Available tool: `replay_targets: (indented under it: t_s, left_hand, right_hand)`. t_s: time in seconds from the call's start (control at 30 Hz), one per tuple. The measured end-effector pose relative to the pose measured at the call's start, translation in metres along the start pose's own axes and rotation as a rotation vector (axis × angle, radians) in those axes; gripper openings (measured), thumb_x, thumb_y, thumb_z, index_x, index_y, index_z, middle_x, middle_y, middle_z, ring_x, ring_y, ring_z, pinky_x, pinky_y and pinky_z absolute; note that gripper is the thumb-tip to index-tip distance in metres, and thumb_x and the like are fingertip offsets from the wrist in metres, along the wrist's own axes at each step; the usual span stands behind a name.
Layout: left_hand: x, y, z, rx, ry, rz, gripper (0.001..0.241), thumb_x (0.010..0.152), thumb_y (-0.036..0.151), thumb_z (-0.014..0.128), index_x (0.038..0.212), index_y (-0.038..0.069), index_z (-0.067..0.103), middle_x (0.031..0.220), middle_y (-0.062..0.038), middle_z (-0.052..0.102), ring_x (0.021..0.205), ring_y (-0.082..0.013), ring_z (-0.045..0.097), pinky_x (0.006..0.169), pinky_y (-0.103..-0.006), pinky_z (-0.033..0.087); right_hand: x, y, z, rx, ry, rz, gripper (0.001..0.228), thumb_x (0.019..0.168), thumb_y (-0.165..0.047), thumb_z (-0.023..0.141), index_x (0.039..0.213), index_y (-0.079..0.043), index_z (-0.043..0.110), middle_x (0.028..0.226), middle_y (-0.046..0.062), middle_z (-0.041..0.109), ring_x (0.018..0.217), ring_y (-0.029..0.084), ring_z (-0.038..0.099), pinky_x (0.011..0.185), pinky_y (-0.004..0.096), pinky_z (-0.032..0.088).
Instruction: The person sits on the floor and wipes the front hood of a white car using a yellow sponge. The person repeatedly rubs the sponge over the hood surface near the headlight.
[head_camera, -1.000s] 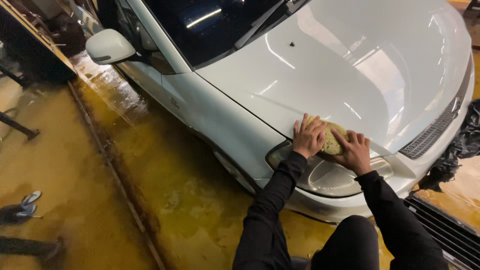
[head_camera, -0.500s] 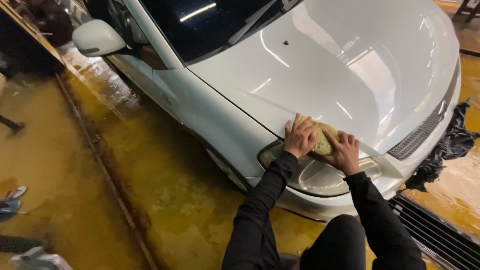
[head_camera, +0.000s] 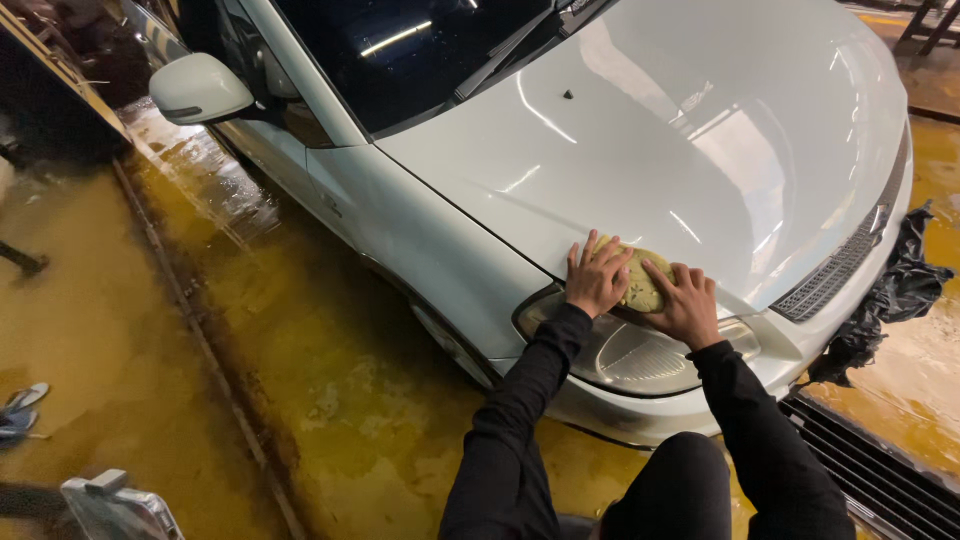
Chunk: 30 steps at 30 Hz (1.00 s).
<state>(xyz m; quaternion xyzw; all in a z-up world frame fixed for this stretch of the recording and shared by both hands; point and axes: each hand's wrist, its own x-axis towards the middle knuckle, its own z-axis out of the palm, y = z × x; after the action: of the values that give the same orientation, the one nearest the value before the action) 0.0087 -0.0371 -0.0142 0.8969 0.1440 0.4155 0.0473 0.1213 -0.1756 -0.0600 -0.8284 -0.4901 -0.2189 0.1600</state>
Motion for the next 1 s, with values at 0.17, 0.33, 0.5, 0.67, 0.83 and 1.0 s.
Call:
replay_targets:
  t_s: [0.17, 0.33, 0.5, 0.67, 0.83, 1.0]
  left_hand:
    - [0.001, -0.002, 0.002, 0.033, 0.008, 0.011, 0.042, 0.098, 0.039, 0.044, 0.132, 0.032, 0.067, 0.146, 0.001, 0.06, 0.152, -0.0368, 0.04, 0.117, -0.0636, 0.031]
    - [-0.006, -0.003, 0.001, 0.059, -0.003, 0.073, 0.043, 0.101, 0.036, 0.041, 0.135, 0.029, 0.066, 0.151, 0.0, 0.056, 0.153, -0.0375, 0.037, 0.117, -0.0628, 0.031]
    - [-0.039, -0.003, -0.001, 0.126, 0.028, 0.182, 0.05, 0.104, 0.04, 0.037, 0.149, 0.026, 0.052, 0.166, 0.004, 0.039, 0.157, -0.0338, 0.028, 0.121, -0.0578, 0.026]
    - [0.011, -0.004, 0.009, 0.164, 0.006, 0.098, 0.048, 0.107, 0.038, 0.033, 0.148, 0.026, 0.055, 0.159, 0.004, 0.048, 0.156, -0.0329, 0.031, 0.123, -0.0586, 0.025]
    - [0.038, 0.005, 0.013, 0.172, 0.05, 0.041, 0.043, 0.105, 0.036, 0.039, 0.136, 0.021, 0.065, 0.148, 0.001, 0.059, 0.154, -0.033, 0.035, 0.121, -0.0581, 0.03]
    - [0.025, 0.001, 0.013, 0.095, -0.001, 0.044, 0.046, 0.107, 0.037, 0.035, 0.143, 0.023, 0.059, 0.152, 0.001, 0.056, 0.155, -0.0349, 0.035, 0.121, -0.0597, 0.029]
  right_hand:
    - [0.011, -0.004, -0.006, -0.042, -0.02, -0.053, 0.116, 0.051, -0.078, 0.068, 0.158, -0.044, 0.038, 0.131, 0.006, 0.051, 0.124, 0.031, 0.049, 0.11, 0.055, 0.031]
    - [0.007, -0.004, 0.0, -0.038, -0.03, -0.096, 0.12, 0.052, -0.075, 0.067, 0.161, -0.042, 0.032, 0.134, 0.006, 0.048, 0.122, 0.03, 0.05, 0.104, 0.051, 0.037]
    - [-0.023, 0.003, 0.007, -0.031, 0.037, -0.221, 0.109, 0.045, -0.071, 0.076, 0.145, -0.037, 0.05, 0.155, 0.013, 0.042, 0.13, 0.034, 0.049, 0.103, 0.051, 0.039]
    - [0.034, 0.017, -0.003, 0.002, 0.136, -0.236, 0.101, 0.056, -0.078, 0.065, 0.149, -0.04, 0.051, 0.144, 0.01, 0.052, 0.122, 0.032, 0.055, 0.099, 0.047, 0.043]
    - [0.052, 0.021, -0.005, -0.022, 0.171, -0.113, 0.097, 0.055, -0.071, 0.07, 0.147, -0.044, 0.053, 0.138, 0.004, 0.054, 0.118, 0.028, 0.055, 0.098, 0.045, 0.043]
    - [0.038, 0.015, -0.002, 0.016, 0.152, -0.076, 0.1, 0.055, -0.065, 0.073, 0.15, -0.044, 0.05, 0.126, 0.004, 0.055, 0.111, 0.03, 0.054, 0.097, 0.045, 0.044]
